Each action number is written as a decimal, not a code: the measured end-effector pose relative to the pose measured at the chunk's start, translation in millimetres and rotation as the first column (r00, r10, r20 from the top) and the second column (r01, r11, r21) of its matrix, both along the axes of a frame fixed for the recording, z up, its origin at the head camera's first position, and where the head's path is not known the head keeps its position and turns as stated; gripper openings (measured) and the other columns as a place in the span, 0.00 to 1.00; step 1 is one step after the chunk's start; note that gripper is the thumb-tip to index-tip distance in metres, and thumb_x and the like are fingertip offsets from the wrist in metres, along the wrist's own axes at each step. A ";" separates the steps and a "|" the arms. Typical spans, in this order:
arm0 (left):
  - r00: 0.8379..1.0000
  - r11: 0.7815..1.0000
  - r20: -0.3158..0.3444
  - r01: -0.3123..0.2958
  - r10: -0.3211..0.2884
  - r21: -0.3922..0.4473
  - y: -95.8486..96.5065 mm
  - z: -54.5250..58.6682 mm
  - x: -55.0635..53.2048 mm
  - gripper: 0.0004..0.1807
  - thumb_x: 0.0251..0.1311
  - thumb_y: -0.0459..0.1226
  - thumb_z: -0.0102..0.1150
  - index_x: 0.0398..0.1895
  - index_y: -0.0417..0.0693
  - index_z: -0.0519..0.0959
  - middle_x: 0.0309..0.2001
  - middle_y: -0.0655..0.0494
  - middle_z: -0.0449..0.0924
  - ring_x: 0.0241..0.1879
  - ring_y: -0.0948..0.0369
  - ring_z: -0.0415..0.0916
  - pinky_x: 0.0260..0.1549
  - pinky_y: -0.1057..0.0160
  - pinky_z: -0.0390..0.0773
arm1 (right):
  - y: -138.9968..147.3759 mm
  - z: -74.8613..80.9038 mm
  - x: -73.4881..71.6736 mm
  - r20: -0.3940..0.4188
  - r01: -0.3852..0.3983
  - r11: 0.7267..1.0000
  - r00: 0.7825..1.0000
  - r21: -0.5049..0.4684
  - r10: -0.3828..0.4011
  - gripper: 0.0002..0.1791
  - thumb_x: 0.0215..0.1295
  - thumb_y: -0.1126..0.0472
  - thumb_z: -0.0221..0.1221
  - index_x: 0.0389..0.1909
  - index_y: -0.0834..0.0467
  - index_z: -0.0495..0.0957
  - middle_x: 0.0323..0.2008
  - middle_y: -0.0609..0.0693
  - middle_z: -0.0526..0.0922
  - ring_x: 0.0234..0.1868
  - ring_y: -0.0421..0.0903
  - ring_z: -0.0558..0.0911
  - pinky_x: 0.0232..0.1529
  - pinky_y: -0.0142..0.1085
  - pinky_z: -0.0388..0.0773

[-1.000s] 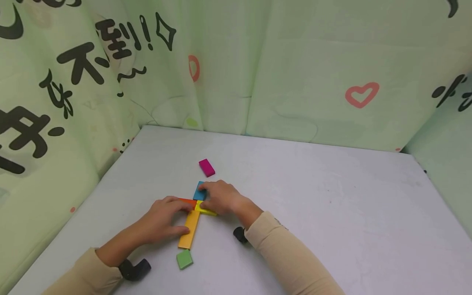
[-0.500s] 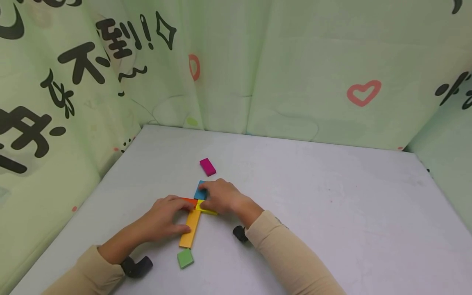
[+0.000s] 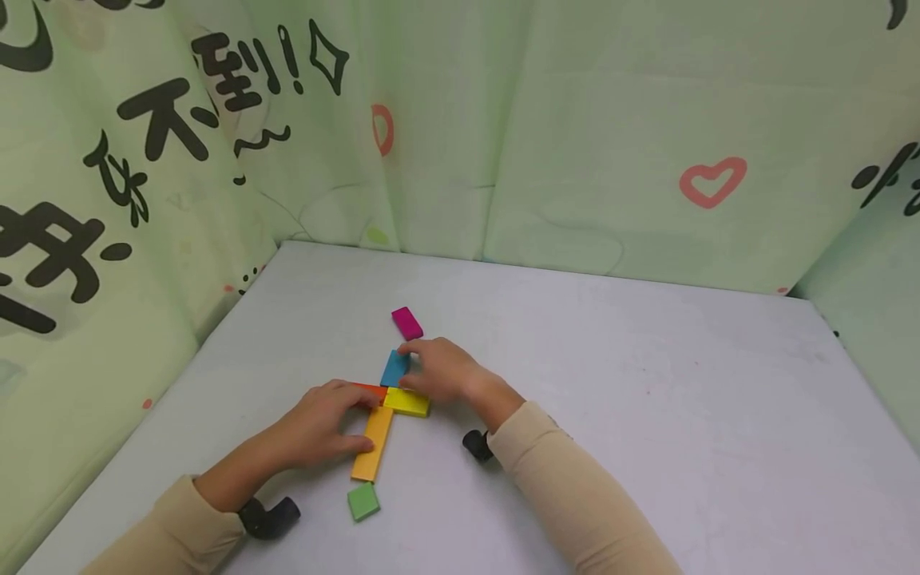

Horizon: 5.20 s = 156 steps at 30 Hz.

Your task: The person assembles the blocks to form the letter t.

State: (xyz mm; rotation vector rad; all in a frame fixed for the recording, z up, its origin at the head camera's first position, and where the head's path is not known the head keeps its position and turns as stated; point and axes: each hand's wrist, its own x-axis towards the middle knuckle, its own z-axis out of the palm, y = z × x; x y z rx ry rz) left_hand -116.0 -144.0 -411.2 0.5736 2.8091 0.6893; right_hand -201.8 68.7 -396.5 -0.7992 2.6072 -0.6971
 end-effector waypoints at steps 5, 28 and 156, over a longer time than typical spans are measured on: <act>1.000 1.000 0.003 0.002 -0.002 0.002 -0.4 1.1 -0.3 0.27 0.52 0.45 0.76 0.55 0.48 0.79 0.52 0.57 0.79 0.59 0.53 0.69 0.59 0.48 0.69 | 0.0 -0.3 -7.6 -0.002 0.028 1.000 1.000 -0.006 -0.028 0.31 0.68 0.55 0.64 0.70 0.56 0.71 0.66 0.52 0.74 0.68 0.55 0.69 0.67 0.50 0.66; 1.000 1.000 0.006 0.000 0.000 -0.004 0.1 3.6 0.6 0.25 0.52 0.44 0.77 0.53 0.49 0.80 0.52 0.57 0.79 0.60 0.52 0.69 0.60 0.46 0.69 | 9.3 -4.5 -25.3 -0.023 0.106 0.987 0.994 0.122 -0.103 0.34 0.67 0.50 0.63 0.72 0.55 0.67 0.67 0.56 0.72 0.68 0.57 0.68 0.66 0.54 0.66; 1.000 1.000 0.014 0.004 -0.004 0.021 -0.2 2.9 0.8 0.24 0.53 0.43 0.76 0.53 0.49 0.80 0.53 0.57 0.79 0.60 0.51 0.69 0.60 0.46 0.68 | 14.0 0.8 -28.5 -0.116 0.197 0.980 0.974 0.024 -0.193 0.18 0.66 0.59 0.65 0.53 0.64 0.79 0.47 0.56 0.82 0.47 0.52 0.77 0.52 0.43 0.79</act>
